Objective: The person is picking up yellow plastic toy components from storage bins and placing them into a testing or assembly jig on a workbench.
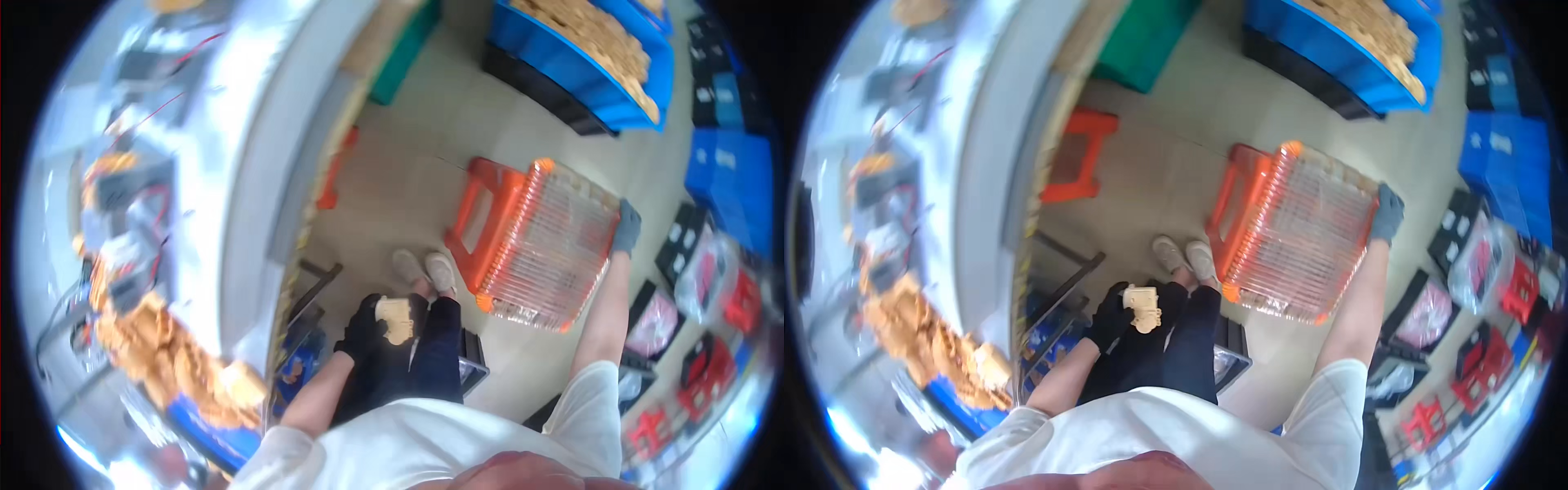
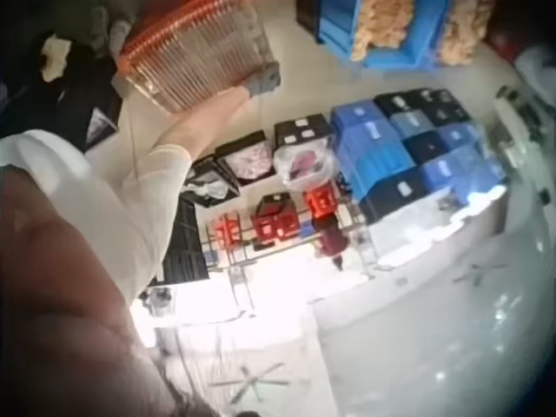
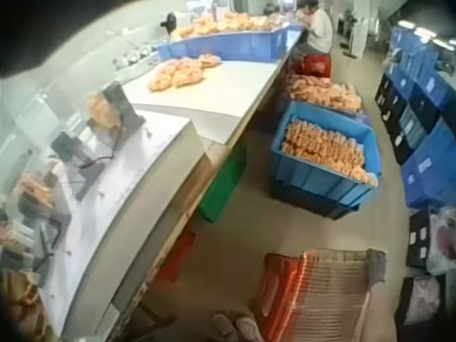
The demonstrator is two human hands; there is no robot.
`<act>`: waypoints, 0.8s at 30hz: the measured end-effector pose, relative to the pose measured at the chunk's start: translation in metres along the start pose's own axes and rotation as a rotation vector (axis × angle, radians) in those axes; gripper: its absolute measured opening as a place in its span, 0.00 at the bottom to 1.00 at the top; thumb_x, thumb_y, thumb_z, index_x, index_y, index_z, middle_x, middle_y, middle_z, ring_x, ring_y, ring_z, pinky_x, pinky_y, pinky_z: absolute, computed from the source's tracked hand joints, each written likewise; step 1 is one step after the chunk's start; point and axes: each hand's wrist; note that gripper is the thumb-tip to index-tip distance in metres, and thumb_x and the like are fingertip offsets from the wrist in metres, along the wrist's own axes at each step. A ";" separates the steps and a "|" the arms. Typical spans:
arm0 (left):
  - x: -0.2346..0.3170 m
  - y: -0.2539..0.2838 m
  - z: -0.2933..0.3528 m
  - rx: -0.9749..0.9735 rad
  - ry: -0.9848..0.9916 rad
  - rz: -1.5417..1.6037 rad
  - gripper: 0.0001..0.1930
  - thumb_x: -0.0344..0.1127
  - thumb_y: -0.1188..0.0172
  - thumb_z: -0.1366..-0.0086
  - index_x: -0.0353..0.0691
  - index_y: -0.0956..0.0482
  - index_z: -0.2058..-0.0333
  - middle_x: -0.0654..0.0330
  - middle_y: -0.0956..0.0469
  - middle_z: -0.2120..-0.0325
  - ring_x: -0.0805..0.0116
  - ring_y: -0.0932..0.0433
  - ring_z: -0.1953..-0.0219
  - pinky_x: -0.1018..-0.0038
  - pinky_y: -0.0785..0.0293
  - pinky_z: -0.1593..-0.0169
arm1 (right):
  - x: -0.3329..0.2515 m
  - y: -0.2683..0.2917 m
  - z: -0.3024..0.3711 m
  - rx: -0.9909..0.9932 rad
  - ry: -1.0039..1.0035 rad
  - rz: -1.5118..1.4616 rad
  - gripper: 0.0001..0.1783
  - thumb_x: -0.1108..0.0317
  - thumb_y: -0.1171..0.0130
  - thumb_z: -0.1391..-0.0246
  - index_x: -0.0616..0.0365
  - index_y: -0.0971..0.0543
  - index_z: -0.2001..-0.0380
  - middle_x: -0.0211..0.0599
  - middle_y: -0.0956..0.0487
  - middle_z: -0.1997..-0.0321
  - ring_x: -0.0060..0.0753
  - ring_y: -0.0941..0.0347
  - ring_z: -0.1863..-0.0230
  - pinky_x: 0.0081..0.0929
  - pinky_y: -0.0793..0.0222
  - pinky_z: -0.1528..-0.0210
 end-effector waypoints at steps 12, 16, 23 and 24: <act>0.058 -0.009 0.119 -0.210 -0.190 0.330 0.27 0.35 0.48 0.38 0.43 0.40 0.39 0.55 0.33 0.44 0.62 0.34 0.42 0.69 0.41 0.40 | -0.073 0.000 0.050 0.205 0.246 0.702 0.25 0.49 0.56 0.39 0.53 0.28 0.46 0.50 0.24 0.53 0.52 0.27 0.55 0.43 0.33 0.52; 0.110 0.020 0.167 -0.279 -0.408 0.580 0.22 0.33 0.49 0.38 0.40 0.35 0.45 0.58 0.27 0.52 0.67 0.25 0.53 0.71 0.29 0.50 | -0.090 0.033 0.120 -0.003 0.269 0.643 0.26 0.52 0.54 0.41 0.47 0.33 0.42 0.48 0.28 0.48 0.50 0.31 0.50 0.44 0.35 0.47; 0.160 0.081 0.234 0.160 -0.689 -0.042 0.21 0.30 0.42 0.44 0.39 0.29 0.50 0.55 0.23 0.60 0.63 0.24 0.55 0.68 0.30 0.50 | -0.070 0.124 0.292 -0.686 0.093 0.804 0.26 0.58 0.45 0.51 0.50 0.28 0.47 0.47 0.24 0.53 0.50 0.29 0.50 0.43 0.32 0.49; 0.162 0.084 0.244 0.021 -0.670 0.226 0.22 0.28 0.41 0.45 0.39 0.30 0.50 0.56 0.23 0.60 0.66 0.25 0.55 0.69 0.29 0.50 | -0.062 0.138 0.308 -0.695 0.014 0.762 0.26 0.58 0.45 0.51 0.50 0.28 0.47 0.48 0.24 0.53 0.49 0.28 0.50 0.42 0.32 0.49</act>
Point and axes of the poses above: each hand's wrist, its own z-axis away from the middle knuckle, its own y-axis out of the back of the hand, x = y × z
